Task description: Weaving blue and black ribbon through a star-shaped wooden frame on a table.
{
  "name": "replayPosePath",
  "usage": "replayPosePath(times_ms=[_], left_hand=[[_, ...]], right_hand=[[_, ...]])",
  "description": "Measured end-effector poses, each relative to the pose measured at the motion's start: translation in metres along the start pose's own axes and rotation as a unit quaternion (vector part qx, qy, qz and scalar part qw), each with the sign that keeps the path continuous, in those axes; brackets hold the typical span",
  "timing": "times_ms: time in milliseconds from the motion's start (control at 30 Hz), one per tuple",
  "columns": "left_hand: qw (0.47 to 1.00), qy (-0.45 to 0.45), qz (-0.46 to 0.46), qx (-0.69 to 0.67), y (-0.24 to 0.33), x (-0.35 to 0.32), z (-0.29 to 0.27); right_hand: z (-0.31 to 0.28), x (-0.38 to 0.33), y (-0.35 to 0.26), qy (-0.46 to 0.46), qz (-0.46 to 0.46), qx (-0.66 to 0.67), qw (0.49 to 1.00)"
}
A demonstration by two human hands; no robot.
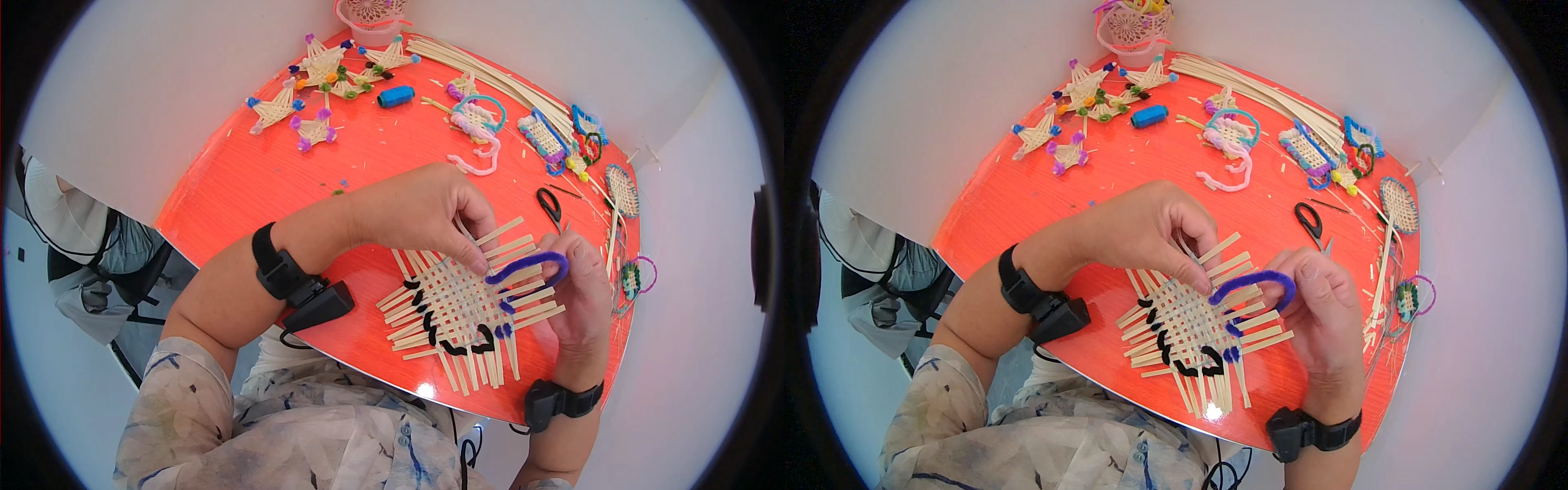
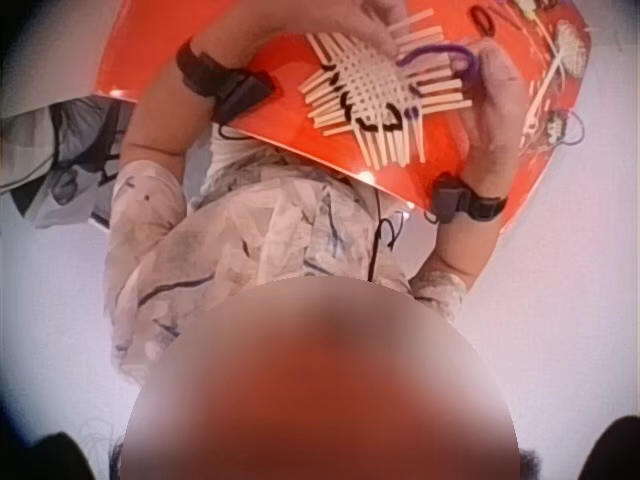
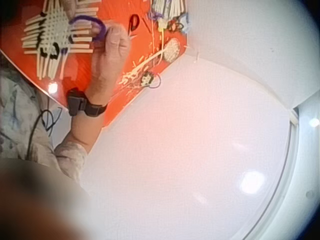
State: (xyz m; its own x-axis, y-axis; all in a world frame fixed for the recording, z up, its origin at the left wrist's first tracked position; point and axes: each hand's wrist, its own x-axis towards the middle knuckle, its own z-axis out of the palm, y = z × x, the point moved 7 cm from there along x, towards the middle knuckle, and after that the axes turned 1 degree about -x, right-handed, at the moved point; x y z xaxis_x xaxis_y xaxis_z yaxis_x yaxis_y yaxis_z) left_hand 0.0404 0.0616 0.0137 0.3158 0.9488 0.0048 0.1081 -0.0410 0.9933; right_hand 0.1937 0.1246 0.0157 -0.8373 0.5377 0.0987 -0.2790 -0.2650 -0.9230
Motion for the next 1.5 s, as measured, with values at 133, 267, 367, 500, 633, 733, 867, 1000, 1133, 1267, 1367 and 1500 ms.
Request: replayPosePath(times_ms=[133, 267, 367, 500, 633, 733, 867, 1000, 1133, 1267, 1367, 1500], left_hand=[[1.000, -0.002, 0.006, 0.004, 0.000, 0.000, 0.000], [1.000, -0.002, 0.013, 0.016, 0.002, -0.001, 0.001], [1.000, -0.004, 0.021, 0.007, 0.002, -0.001, 0.001], [0.999, -0.009, 0.045, 0.011, 0.005, -0.004, 0.000], [0.999, -0.010, 0.046, 0.024, 0.006, -0.001, 0.002], [0.999, -0.016, 0.034, 0.008, 0.005, -0.001, 0.003], [1.000, -0.018, 0.019, 0.009, 0.002, -0.002, 0.004], [1.000, -0.019, 0.014, 0.003, 0.001, -0.002, 0.004], [1.000, -0.018, 0.015, 0.014, 0.002, -0.002, 0.003], [1.000, -0.017, 0.018, 0.015, 0.002, -0.002, 0.001], [0.999, -0.011, 0.019, 0.025, 0.001, -0.003, -0.001], [1.000, -0.006, 0.006, 0.026, 0.004, -0.002, -0.001]], right_hand=[[0.004, 0.001, 0.003, -0.054, 0.002, -0.011, 0.999], [-0.001, -0.002, 0.012, 0.031, 0.075, 0.004, 0.997], [0.006, -0.002, 0.015, 0.026, 0.115, 0.020, 0.993], [0.005, -0.003, 0.025, -0.011, 0.190, -0.032, 0.981], [0.007, -0.007, 0.025, -0.037, 0.200, -0.058, 0.977], [0.009, -0.007, 0.026, -0.034, 0.206, -0.088, 0.974], [0.011, -0.005, 0.027, -0.046, 0.198, -0.135, 0.970], [0.017, -0.002, 0.025, -0.039, 0.160, -0.166, 0.972], [0.013, 0.004, 0.021, -0.006, 0.073, -0.301, 0.951], [0.000, 0.006, 0.018, 0.082, 0.047, -0.339, 0.936], [-0.010, 0.009, 0.019, 0.114, 0.015, -0.406, 0.907], [-0.024, 0.007, 0.015, 0.163, -0.025, -0.452, 0.877]])
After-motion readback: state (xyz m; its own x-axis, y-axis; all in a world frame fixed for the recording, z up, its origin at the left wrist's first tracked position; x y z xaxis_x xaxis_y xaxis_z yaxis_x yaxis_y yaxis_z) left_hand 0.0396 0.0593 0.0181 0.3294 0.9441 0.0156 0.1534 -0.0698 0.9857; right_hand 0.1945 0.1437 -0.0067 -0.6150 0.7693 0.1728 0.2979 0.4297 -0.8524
